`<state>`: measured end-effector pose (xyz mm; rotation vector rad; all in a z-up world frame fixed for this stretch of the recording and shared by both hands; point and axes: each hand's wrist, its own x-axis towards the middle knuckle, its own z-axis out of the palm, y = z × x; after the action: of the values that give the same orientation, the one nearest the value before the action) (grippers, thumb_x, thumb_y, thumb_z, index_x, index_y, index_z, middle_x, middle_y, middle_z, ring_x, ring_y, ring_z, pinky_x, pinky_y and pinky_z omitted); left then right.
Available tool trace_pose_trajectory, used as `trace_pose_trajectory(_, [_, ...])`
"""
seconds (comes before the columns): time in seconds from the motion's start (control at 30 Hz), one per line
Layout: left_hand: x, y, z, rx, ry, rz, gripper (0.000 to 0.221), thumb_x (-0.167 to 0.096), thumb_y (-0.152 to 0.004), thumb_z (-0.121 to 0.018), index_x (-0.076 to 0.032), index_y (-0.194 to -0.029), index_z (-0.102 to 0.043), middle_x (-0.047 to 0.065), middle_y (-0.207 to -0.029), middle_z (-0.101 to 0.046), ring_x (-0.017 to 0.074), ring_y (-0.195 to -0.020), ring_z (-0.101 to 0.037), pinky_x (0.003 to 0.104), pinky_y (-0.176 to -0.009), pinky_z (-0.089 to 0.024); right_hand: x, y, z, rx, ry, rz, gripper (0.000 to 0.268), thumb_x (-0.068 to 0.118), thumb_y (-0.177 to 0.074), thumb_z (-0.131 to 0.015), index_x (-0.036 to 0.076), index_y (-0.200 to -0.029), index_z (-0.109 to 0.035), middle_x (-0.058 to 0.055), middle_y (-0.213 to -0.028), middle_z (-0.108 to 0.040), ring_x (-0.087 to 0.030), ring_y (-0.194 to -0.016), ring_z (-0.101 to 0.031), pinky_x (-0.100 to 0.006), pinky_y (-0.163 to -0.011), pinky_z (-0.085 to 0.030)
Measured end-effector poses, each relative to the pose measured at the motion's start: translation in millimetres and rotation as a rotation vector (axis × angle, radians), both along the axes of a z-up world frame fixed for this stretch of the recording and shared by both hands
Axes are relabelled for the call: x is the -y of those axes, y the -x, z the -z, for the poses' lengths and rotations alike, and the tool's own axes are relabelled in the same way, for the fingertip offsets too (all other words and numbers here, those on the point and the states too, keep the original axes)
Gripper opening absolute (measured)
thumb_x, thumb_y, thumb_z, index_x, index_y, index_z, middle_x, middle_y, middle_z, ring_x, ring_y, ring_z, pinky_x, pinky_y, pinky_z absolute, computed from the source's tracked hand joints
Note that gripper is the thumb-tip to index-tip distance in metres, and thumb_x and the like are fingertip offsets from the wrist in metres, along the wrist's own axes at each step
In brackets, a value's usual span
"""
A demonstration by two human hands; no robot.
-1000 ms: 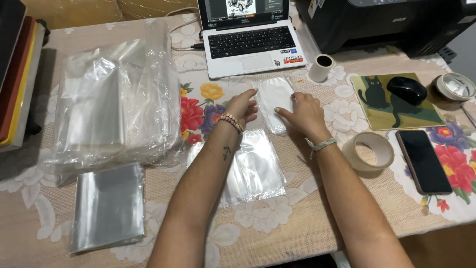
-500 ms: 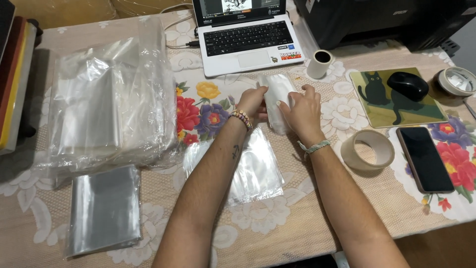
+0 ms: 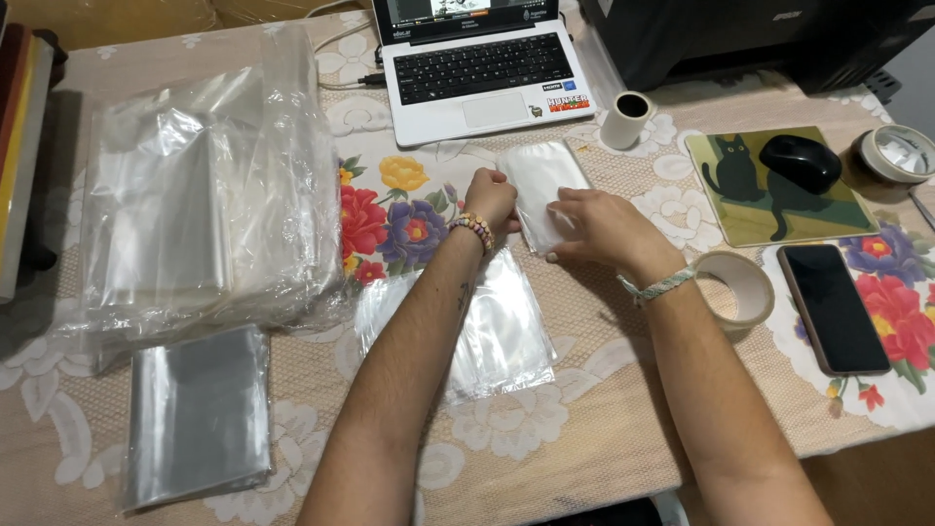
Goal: The person is opening small clear plastic bags and placing small decorative items or stickers inside them at a workstation.
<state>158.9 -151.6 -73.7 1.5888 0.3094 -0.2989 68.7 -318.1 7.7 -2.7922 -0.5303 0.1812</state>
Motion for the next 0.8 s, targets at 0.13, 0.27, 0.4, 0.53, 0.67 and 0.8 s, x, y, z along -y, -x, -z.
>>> trace_pose_trajectory(0.13, [-0.6,0.4,-0.5,-0.005,-0.003,-0.006,0.047,-0.004,-0.085,-0.053,0.006,-0.130,-0.046,0.023,-0.111,-0.055,0.0343,-0.071,-0.072,0.045,-0.058,-0.068,20.6,-21.2,32.5,0.089,0.023,-0.117,0.047,0.031,-0.082,-0.073,0.010,-0.123,-0.071,-0.015,-0.135,-0.065,-0.040,-0.121,-0.062,-0.050,-0.098,-0.052])
trace_pose_trajectory(0.27, [-0.2,-0.7,2.8,-0.003,0.030,-0.024,0.049,-0.005,-0.085,-0.052,0.006,-0.131,-0.043,0.024,-0.110,-0.055,0.0336,-0.067,-0.072,0.046,-0.056,-0.068,27.4,-34.8,78.2,0.283,0.155,-0.081,0.042,0.043,-0.079,-0.070,0.018,-0.112,-0.073,-0.005,-0.128,-0.070,-0.028,-0.118,-0.067,-0.042,-0.094,-0.057])
trace_pose_trajectory(0.4, [0.3,2.6,-2.7,-0.001,0.031,-0.031,0.050,-0.006,-0.085,-0.049,0.006,-0.133,-0.041,0.026,-0.112,-0.054,0.0348,-0.068,-0.072,0.046,-0.058,-0.068,16.4,-31.7,102.7,0.542,0.278,-0.057,0.028,0.038,-0.085,-0.069,0.018,-0.103,-0.071,-0.004,-0.120,-0.073,-0.020,-0.116,-0.068,-0.032,-0.092,-0.057])
trace_pose_trajectory(0.53, [-1.8,3.8,-5.4,0.010,0.012,-0.025,0.052,-0.003,-0.085,-0.050,0.004,-0.135,-0.039,0.028,-0.118,-0.054,0.0390,-0.076,-0.073,0.046,-0.059,-0.068,21.2,-29.8,99.8,0.566,0.079,0.128,0.013,0.023,-0.096,-0.057,0.016,-0.091,-0.067,-0.007,-0.083,-0.072,-0.026,-0.084,-0.074,-0.038,-0.071,-0.060])
trace_pose_trajectory(0.67, [-8.1,11.8,-18.5,0.028,-0.098,0.045,0.065,0.004,-0.081,-0.058,0.004,-0.141,-0.033,0.027,-0.124,-0.054,0.0415,-0.090,-0.071,0.043,-0.064,-0.069,36.5,-30.7,91.6,0.448,-0.598,0.450,0.023,0.025,-0.102,-0.054,0.012,-0.092,-0.071,-0.012,-0.074,-0.069,-0.028,-0.081,-0.071,-0.043,-0.069,-0.052])
trace_pose_trajectory(0.8, [-7.3,9.4,-13.0,0.036,-0.154,0.070,0.072,0.007,-0.079,-0.062,0.003,-0.145,-0.033,0.024,-0.124,-0.057,0.0373,-0.090,-0.072,0.039,-0.061,-0.070,62.8,-22.7,79.8,0.495,-0.544,0.716,0.029,0.025,-0.099,-0.054,0.006,-0.079,-0.065,-0.018,-0.065,-0.062,-0.040,-0.070,-0.065,-0.047,-0.065,-0.050])
